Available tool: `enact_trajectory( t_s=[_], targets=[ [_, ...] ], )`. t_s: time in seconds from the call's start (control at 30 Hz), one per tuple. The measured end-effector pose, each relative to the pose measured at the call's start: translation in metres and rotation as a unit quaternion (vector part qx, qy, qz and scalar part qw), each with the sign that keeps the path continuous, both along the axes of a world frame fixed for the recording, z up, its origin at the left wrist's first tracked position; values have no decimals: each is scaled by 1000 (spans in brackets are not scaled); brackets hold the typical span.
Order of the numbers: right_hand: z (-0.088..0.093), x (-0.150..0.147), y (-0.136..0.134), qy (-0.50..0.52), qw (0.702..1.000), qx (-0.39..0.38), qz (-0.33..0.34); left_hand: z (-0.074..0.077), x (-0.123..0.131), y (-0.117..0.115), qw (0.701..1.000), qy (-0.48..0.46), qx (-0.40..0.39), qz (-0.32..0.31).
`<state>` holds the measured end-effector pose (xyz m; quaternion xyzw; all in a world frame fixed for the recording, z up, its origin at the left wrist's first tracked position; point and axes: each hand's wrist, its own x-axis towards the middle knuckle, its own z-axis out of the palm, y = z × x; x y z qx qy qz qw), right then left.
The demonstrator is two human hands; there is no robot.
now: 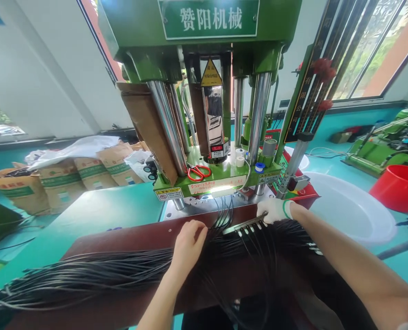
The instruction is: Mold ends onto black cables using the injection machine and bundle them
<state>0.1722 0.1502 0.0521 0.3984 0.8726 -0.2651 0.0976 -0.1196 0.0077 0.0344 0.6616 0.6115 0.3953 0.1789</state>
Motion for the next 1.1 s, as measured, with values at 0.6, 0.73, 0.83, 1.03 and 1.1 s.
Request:
enact_trajectory(
  t_s=[0.6, 0.73, 0.83, 1.03, 1.1],
  targets=[
    [-51, 1, -14, 143, 961, 141, -188, -50, -10, 85, 984, 93, -141, -54],
    [-56, 4, -13, 161, 958, 150, -182, -52, -10, 84, 985, 90, -141, -48],
    [-57, 5, -13, 164, 957, 150, -184, -52, -10, 85, 985, 90, -138, -41],
    [-54, 3, -15, 160, 957, 155, -185, -51, -10, 81, 987, 80, -134, -48],
    [-53, 3, -16, 162, 957, 157, -185, -51, -11, 80, 987, 78, -135, -49]
  ],
)
